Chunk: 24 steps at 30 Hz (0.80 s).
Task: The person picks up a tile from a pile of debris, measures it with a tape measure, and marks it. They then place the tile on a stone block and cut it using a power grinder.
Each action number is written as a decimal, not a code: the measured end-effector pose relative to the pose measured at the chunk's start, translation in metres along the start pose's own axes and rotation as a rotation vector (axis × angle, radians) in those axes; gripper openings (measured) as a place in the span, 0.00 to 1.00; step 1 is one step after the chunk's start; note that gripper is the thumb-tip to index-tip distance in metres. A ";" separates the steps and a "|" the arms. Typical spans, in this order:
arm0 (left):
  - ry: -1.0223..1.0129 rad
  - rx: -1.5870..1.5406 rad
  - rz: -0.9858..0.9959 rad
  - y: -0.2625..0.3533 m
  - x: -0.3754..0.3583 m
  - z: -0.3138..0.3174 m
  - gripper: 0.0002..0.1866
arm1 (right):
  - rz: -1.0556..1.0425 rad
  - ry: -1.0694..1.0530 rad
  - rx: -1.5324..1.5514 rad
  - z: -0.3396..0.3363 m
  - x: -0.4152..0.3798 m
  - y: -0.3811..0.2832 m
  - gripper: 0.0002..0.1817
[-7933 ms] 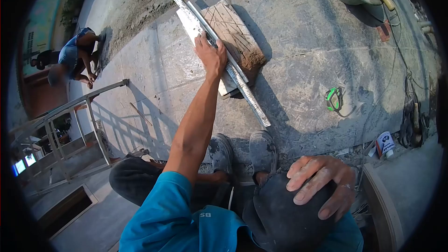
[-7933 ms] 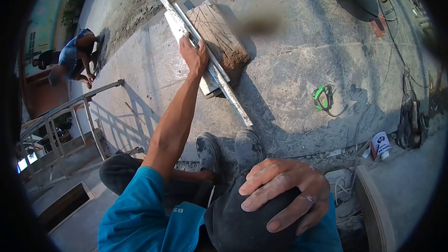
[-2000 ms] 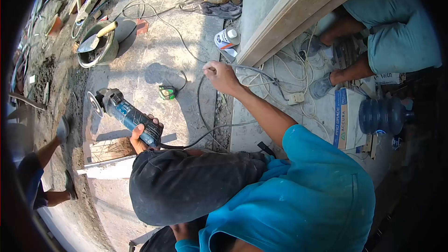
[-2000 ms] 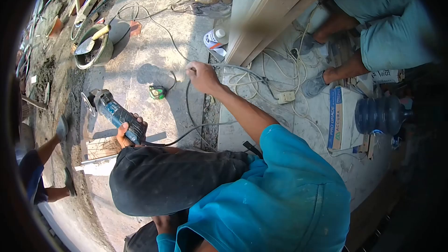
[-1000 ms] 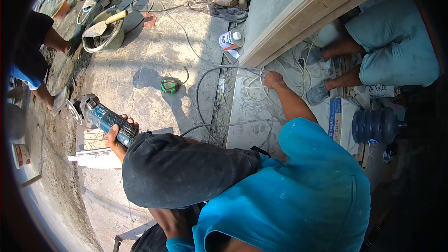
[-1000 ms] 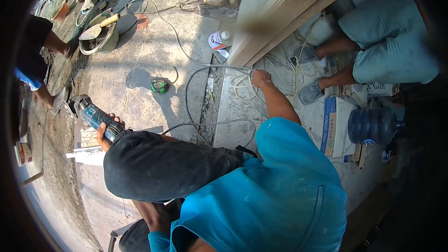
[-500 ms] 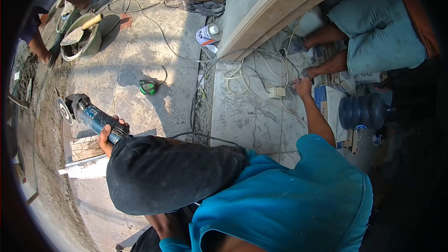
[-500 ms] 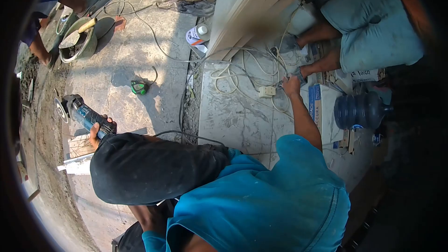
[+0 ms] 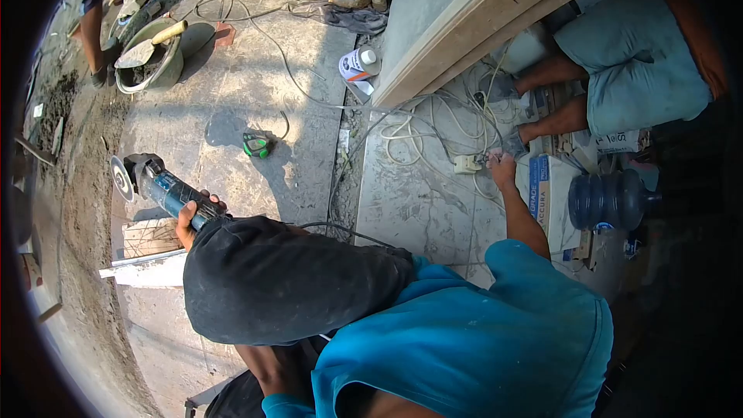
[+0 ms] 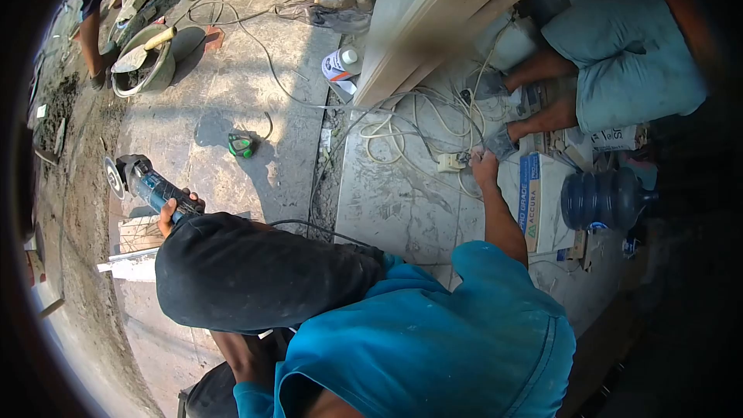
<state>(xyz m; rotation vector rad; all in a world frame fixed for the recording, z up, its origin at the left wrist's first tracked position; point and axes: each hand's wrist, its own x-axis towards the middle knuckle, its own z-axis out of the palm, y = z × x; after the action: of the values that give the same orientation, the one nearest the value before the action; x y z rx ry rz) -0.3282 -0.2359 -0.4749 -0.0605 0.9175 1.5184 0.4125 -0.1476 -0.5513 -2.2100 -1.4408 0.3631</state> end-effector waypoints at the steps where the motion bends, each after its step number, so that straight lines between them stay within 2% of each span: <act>1: 0.011 -0.010 -0.022 0.000 -0.001 0.001 0.25 | 0.013 -0.026 -0.090 -0.010 -0.010 -0.025 0.04; 3: 0.035 -0.023 -0.022 -0.001 -0.003 0.003 0.24 | 0.024 -0.051 -0.176 -0.015 -0.013 -0.038 0.05; 7: 0.067 -0.069 -0.018 -0.005 -0.006 0.006 0.23 | -0.037 -0.126 0.004 -0.012 0.003 -0.025 0.07; 10: 0.093 -0.067 0.005 -0.005 -0.011 0.016 0.23 | 0.156 -0.037 0.108 0.000 0.006 -0.024 0.06; 11: 0.114 -0.083 0.008 -0.006 -0.015 0.022 0.23 | 0.148 -0.043 0.117 0.002 0.003 -0.024 0.06; 13: 0.129 -0.090 0.037 -0.006 -0.014 0.023 0.22 | 0.253 0.043 -0.029 0.006 0.005 -0.031 0.08; 14: 0.141 -0.090 0.048 -0.007 -0.013 0.022 0.22 | 0.240 0.039 -0.019 0.009 0.008 -0.034 0.08; 16: 0.152 -0.090 0.059 -0.004 -0.014 0.019 0.22 | 0.444 0.031 -0.009 0.012 0.010 -0.037 0.16; 18: 0.081 -0.093 0.063 -0.005 -0.011 0.016 0.21 | 0.412 0.085 -0.051 0.012 0.001 -0.055 0.13; 19: 0.138 -0.103 0.058 -0.005 -0.013 0.017 0.21 | 0.381 0.136 -0.099 0.002 -0.006 -0.066 0.10; 21: 0.139 -0.110 0.096 -0.003 -0.037 0.047 0.21 | 0.327 0.131 -0.027 0.010 0.007 -0.021 0.09; 22: 0.171 -0.123 0.067 -0.002 -0.022 0.032 0.22 | 0.337 0.141 -0.040 0.007 0.009 -0.011 0.09; 24: 0.206 -0.092 0.106 -0.003 -0.030 0.045 0.22 | 0.287 0.008 -0.017 0.006 0.007 -0.008 0.08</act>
<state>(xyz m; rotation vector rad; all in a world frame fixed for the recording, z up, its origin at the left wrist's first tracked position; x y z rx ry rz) -0.2980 -0.2349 -0.4297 -0.2420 1.0261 1.6753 0.4065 -0.1368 -0.5519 -2.4334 -1.1255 0.4380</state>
